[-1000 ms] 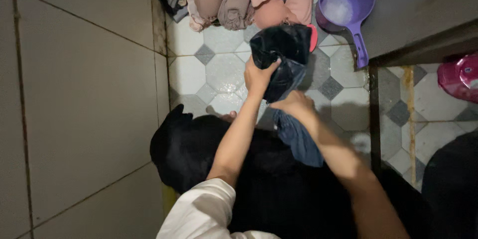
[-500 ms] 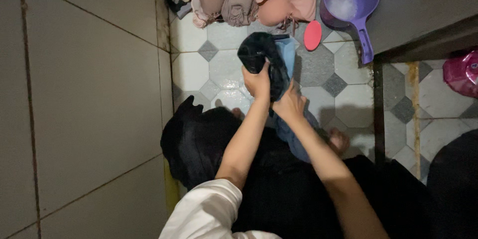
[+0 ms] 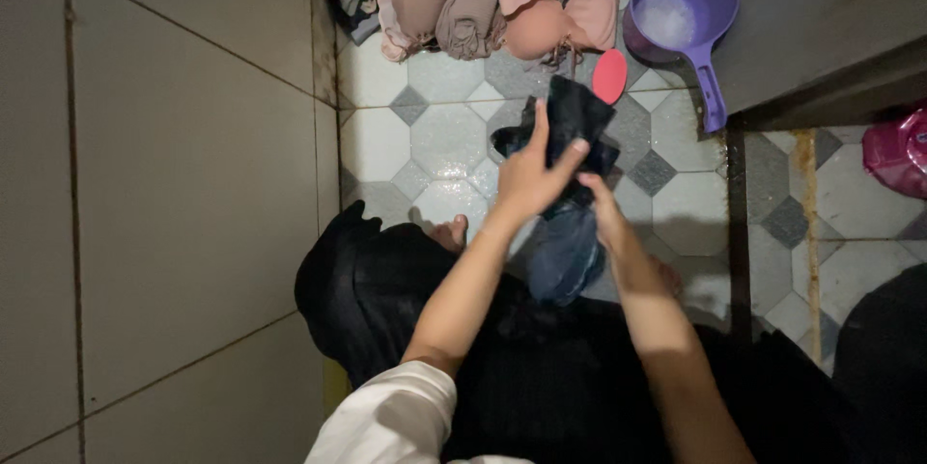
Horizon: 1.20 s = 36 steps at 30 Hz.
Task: The person scrubs a dark garment with a pink brush on the floor, then rinses it with water from a purple scoop and sorts through a pile of bras and socks.
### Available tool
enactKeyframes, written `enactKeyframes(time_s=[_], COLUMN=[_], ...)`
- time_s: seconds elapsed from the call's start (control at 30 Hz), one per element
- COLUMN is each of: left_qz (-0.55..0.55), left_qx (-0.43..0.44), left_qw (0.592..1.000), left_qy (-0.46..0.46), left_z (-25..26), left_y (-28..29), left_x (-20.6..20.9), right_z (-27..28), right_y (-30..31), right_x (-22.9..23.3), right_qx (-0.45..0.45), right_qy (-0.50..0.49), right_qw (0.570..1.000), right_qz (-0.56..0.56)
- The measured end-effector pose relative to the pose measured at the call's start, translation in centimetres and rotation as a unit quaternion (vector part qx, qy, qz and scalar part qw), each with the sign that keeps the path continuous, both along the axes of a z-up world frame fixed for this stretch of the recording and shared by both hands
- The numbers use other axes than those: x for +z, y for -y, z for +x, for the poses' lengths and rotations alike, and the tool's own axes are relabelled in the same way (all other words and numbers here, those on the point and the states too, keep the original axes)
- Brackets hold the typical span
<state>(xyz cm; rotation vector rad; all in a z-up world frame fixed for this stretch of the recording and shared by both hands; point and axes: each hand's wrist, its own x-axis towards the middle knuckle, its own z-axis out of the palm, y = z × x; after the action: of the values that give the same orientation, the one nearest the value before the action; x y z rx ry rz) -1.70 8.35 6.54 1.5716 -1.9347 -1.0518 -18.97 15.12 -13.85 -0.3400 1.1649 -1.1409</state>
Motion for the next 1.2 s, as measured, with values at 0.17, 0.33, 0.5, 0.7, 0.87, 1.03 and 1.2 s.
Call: enactKeyframes(time_s=[0.17,0.33,0.5,0.7,0.87,1.03,1.2], left_qz=[0.041,0.206,0.371,0.274,0.270,0.248,0.240], left_qx=[0.128,0.330,0.197,0.071,0.057,0.104,0.119], left_qw=[0.885,0.740,0.618,0.498,0.648,0.855,0.874], left_qy=[-0.445,-0.549,-0.664,-0.820,-0.710,-0.444,-0.406], left_z=[4.0,6.1,1.6,2.6,3.2,1.7,0.1], left_y=[5.9,8.3,6.2,5.3,5.4,8.0,9.5], left_x=[-10.0,-17.3,-17.4,-13.3,-8.7,-4.9,-6.2], right_z=[-1.4,-0.3,2.0,2.2,-0.2,-4.7,-6.7], right_y=[-0.9,-0.7,-0.1,0.6,0.0,-1.8,-4.0], right_x=[-0.9,0.4,4.6,7.9,6.2,-0.9,-2.2], right_qx=[-0.073,-0.033,0.001,0.039,0.046,0.023,0.280], right_qy=[0.212,0.235,0.292,0.310,0.282,0.072,-0.105], right_qw=[0.974,0.970,0.952,0.941,0.947,0.992,0.953], right_qz=[-0.030,-0.043,-0.096,-0.130,-0.148,-0.096,-0.044])
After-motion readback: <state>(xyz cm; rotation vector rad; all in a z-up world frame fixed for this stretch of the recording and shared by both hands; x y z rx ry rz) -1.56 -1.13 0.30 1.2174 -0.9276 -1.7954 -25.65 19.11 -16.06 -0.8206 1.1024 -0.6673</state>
